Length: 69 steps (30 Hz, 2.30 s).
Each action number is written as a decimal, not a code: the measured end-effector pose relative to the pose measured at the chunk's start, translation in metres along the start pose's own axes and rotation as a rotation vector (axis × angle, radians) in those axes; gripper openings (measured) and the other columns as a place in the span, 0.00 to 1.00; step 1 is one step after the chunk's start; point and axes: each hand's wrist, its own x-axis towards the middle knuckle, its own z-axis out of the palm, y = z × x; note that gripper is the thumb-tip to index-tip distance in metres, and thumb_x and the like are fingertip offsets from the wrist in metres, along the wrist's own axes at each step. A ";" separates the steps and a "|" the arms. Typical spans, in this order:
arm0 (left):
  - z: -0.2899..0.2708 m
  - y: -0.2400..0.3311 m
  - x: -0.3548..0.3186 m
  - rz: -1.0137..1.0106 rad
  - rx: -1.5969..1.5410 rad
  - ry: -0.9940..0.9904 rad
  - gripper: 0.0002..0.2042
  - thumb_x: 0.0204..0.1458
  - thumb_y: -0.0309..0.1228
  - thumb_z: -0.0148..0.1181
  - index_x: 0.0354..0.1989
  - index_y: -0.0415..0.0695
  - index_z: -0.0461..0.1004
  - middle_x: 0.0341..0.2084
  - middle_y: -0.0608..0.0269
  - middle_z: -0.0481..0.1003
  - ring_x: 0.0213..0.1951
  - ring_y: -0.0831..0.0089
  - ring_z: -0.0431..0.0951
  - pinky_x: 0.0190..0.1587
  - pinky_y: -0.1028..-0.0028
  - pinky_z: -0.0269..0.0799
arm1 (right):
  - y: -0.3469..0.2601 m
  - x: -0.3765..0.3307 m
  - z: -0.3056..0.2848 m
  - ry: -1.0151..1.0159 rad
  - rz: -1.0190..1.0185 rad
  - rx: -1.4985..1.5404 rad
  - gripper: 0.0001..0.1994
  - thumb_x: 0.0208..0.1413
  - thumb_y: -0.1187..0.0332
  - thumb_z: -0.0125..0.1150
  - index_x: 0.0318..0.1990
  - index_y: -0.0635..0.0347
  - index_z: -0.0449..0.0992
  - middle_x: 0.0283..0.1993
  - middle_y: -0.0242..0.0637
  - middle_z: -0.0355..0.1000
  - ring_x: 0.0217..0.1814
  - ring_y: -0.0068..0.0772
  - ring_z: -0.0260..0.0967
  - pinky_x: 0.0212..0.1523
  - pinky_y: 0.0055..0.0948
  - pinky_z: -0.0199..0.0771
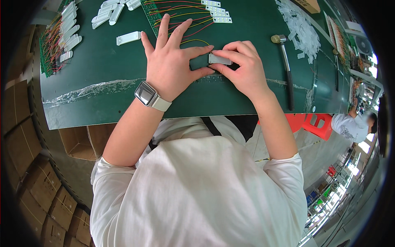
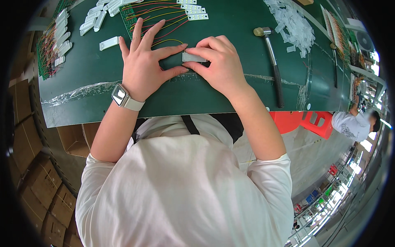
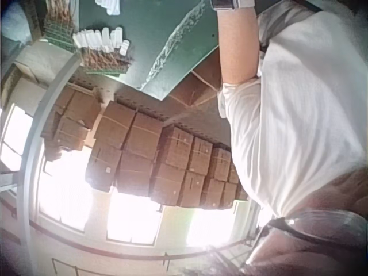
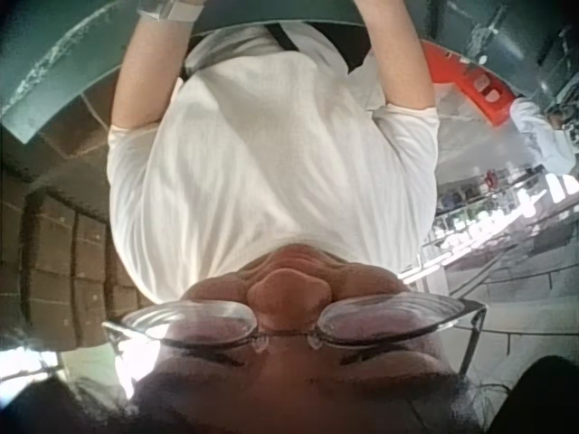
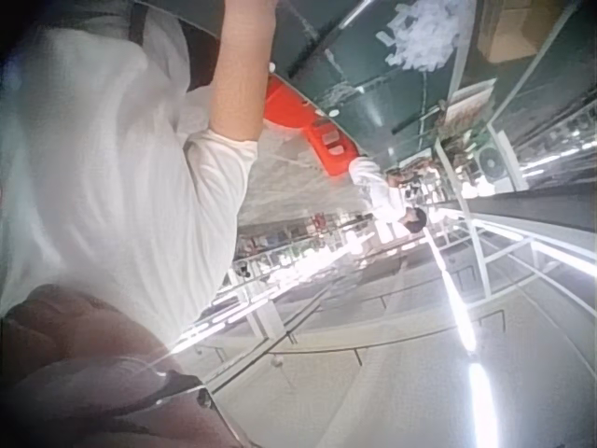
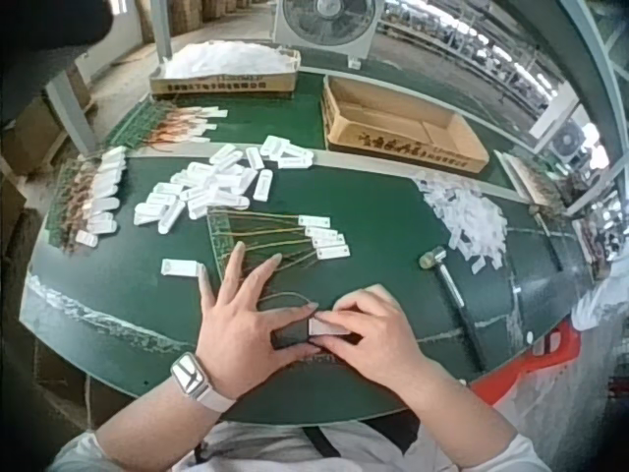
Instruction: The person assembles LED light modules by attaching plastic covers onto the circuit boards by hand and securing them with a small hammer.
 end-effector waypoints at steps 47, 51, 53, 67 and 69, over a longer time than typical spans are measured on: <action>-0.002 0.001 0.002 0.039 0.030 -0.013 0.27 0.34 0.52 0.82 0.50 0.75 0.86 0.72 0.68 0.65 0.77 0.47 0.51 0.66 0.20 0.43 | 0.006 -0.004 0.010 0.114 0.029 0.032 0.13 0.40 0.64 0.82 0.36 0.47 0.89 0.40 0.20 0.78 0.46 0.32 0.70 0.45 0.32 0.76; -0.002 0.000 0.002 0.046 0.030 -0.010 0.27 0.34 0.52 0.82 0.50 0.75 0.86 0.72 0.69 0.65 0.77 0.47 0.51 0.66 0.20 0.43 | 0.010 -0.006 0.010 0.115 -0.045 0.038 0.14 0.39 0.62 0.82 0.37 0.46 0.89 0.40 0.20 0.78 0.46 0.31 0.70 0.46 0.31 0.76; -0.002 0.001 0.002 0.047 0.031 -0.013 0.27 0.34 0.52 0.82 0.50 0.76 0.86 0.72 0.69 0.65 0.77 0.47 0.51 0.66 0.20 0.44 | 0.011 -0.006 0.010 0.113 -0.031 0.042 0.14 0.39 0.62 0.82 0.37 0.46 0.89 0.40 0.20 0.79 0.46 0.31 0.71 0.46 0.31 0.76; -0.001 0.000 0.001 0.041 0.044 -0.028 0.28 0.35 0.54 0.81 0.51 0.76 0.86 0.71 0.68 0.65 0.77 0.46 0.52 0.66 0.21 0.45 | 0.012 -0.007 -0.004 0.036 0.046 0.132 0.19 0.41 0.60 0.82 0.43 0.52 0.88 0.44 0.26 0.79 0.51 0.34 0.72 0.52 0.33 0.76; -0.001 0.000 0.001 0.026 0.025 -0.029 0.28 0.35 0.54 0.81 0.51 0.76 0.86 0.71 0.68 0.65 0.77 0.46 0.52 0.66 0.21 0.45 | 0.015 -0.009 -0.008 0.001 0.074 0.153 0.18 0.43 0.62 0.81 0.45 0.53 0.88 0.46 0.26 0.80 0.52 0.33 0.73 0.54 0.33 0.76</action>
